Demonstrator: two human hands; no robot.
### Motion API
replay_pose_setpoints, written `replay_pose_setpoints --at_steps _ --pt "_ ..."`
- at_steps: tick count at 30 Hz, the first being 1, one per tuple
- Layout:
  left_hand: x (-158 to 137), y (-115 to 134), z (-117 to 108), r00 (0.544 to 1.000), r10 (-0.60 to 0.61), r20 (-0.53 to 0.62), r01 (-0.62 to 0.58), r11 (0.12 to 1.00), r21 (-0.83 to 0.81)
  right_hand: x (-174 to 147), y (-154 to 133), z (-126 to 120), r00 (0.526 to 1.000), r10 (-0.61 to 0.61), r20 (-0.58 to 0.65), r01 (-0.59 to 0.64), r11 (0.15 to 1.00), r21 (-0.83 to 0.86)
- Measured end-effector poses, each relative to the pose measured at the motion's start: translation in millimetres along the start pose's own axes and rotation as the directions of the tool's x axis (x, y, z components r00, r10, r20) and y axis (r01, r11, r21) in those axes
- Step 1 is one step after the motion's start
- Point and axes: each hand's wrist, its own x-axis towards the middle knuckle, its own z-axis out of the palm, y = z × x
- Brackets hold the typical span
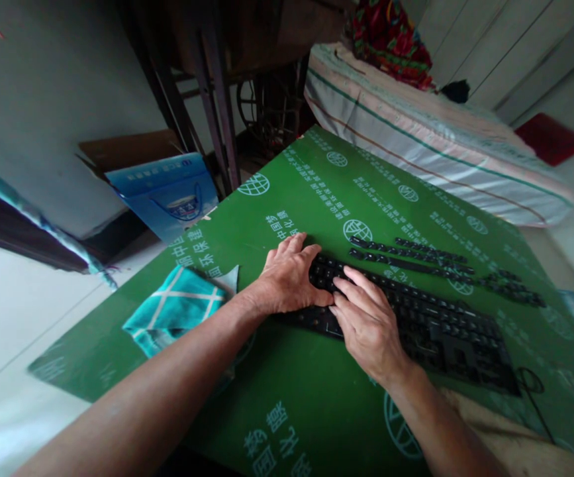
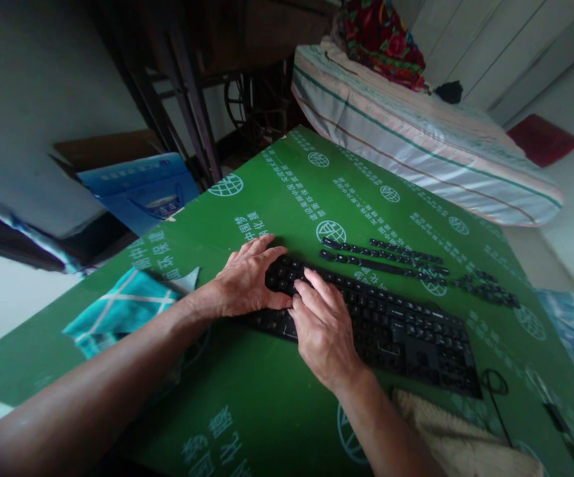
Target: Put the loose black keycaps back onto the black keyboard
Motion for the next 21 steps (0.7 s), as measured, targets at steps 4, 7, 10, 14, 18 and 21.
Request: replay_pose_setpoints --at_steps 4,7,10,14,18,21 --pt "0 1 1 1.0 -0.007 -0.007 0.007 1.0 0.005 0 -3 0 1.0 -0.004 0.003 0.004 1.0 -0.013" --pt "-1 2 1 1.0 -0.009 -0.006 0.009 1.0 0.019 -1 -4 -1 0.999 -0.005 0.047 0.007 0.999 -0.047" --pt "-1 3 0 1.0 -0.002 -0.003 0.002 1.0 0.017 -4 -5 0 0.999 -0.003 0.047 0.006 0.999 -0.051" --pt "-1 1 -2 1.0 0.018 0.0 -0.018 1.0 -0.01 -7 -4 1 0.999 0.03 -0.039 -0.03 0.999 -0.014" --pt "0 -3 -3 1.0 0.029 0.003 -0.028 0.998 -0.049 -8 0 -1 0.98 0.123 -0.155 -0.112 0.991 0.075" --pt "3 -10 -5 0.998 0.033 -0.05 -0.039 0.992 -0.116 -6 2 -2 0.955 0.185 -0.234 -0.152 0.977 0.152"
